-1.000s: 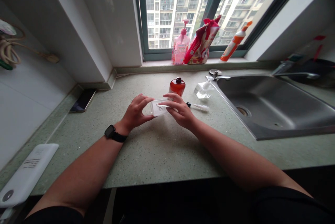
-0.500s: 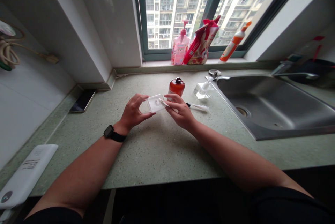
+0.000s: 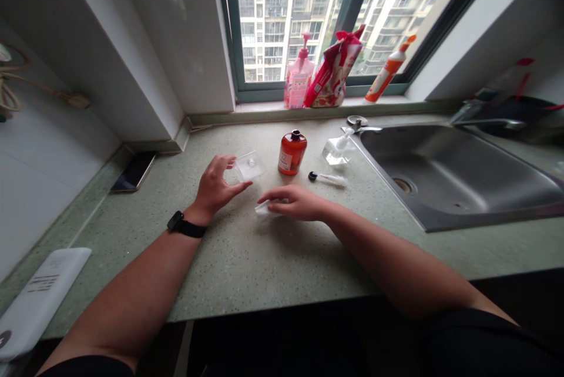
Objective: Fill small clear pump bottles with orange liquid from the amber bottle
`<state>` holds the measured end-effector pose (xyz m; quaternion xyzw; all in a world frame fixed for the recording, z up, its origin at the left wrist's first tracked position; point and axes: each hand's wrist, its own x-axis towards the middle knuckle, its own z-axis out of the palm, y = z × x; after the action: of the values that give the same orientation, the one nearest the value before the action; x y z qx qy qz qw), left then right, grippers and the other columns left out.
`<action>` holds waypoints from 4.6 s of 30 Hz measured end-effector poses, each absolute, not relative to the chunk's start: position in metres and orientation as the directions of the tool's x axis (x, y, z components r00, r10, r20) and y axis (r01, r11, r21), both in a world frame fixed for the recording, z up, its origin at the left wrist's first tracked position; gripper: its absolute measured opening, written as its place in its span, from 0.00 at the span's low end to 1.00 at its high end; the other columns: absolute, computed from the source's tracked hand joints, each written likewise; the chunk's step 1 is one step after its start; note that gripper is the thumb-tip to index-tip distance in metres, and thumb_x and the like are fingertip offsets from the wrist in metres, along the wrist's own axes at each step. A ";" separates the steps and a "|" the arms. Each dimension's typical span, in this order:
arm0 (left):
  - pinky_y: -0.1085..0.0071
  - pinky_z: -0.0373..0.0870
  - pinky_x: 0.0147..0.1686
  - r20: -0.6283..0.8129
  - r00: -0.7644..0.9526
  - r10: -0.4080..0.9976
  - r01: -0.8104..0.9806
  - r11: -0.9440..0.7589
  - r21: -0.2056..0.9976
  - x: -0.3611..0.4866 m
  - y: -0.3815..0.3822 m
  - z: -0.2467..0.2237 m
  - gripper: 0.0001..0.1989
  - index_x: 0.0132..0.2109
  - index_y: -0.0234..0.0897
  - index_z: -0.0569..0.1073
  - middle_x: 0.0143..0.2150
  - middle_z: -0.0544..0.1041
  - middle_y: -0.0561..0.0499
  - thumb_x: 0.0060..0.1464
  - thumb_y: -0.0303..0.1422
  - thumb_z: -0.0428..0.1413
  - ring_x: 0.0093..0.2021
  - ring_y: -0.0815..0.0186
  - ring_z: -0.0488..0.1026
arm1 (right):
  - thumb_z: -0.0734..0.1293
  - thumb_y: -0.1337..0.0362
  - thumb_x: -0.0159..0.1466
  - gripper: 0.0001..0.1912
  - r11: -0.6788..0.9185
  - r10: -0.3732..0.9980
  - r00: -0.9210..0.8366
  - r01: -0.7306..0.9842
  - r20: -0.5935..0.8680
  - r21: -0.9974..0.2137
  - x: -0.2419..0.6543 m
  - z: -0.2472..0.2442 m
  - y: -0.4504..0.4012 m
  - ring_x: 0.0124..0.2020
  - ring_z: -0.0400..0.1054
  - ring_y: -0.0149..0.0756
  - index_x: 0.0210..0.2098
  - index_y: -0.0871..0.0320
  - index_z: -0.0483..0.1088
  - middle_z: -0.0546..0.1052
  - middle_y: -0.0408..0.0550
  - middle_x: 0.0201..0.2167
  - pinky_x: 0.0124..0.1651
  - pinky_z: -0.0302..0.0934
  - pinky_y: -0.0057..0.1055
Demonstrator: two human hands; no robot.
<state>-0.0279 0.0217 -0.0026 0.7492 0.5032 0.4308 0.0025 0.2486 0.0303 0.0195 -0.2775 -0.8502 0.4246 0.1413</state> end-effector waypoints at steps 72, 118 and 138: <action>0.55 0.78 0.50 0.475 0.308 0.825 0.627 -0.551 0.551 -0.022 0.012 0.007 0.32 0.55 0.40 0.74 0.48 0.79 0.45 0.52 0.55 0.72 0.47 0.55 0.79 | 0.73 0.64 0.63 0.14 0.711 0.699 -0.705 0.666 0.122 -0.226 0.244 0.132 0.069 0.48 0.75 0.44 0.48 0.52 0.79 0.81 0.51 0.50 0.51 0.64 0.36; 0.56 0.80 0.50 0.392 0.331 0.859 0.567 -0.513 0.645 -0.023 0.018 -0.005 0.31 0.54 0.40 0.74 0.51 0.80 0.46 0.51 0.49 0.74 0.46 0.56 0.82 | 0.67 0.46 0.73 0.23 0.731 0.683 -0.731 0.683 0.006 -0.006 0.197 0.101 0.064 0.41 0.76 0.44 0.40 0.59 0.82 0.81 0.56 0.42 0.37 0.56 0.35; 0.56 0.79 0.51 0.389 0.344 0.854 0.562 -0.519 0.643 -0.023 0.019 -0.002 0.30 0.55 0.40 0.73 0.50 0.80 0.46 0.52 0.48 0.73 0.47 0.56 0.81 | 0.75 0.66 0.66 0.12 0.814 0.571 -0.818 0.552 0.068 -0.182 0.208 0.095 0.073 0.54 0.73 0.48 0.50 0.56 0.82 0.79 0.55 0.52 0.58 0.65 0.39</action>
<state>-0.0234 0.0187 -0.0024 0.7942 0.4460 0.3591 0.2033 0.2078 0.0731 0.0947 -0.2954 -0.9504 0.0773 0.0597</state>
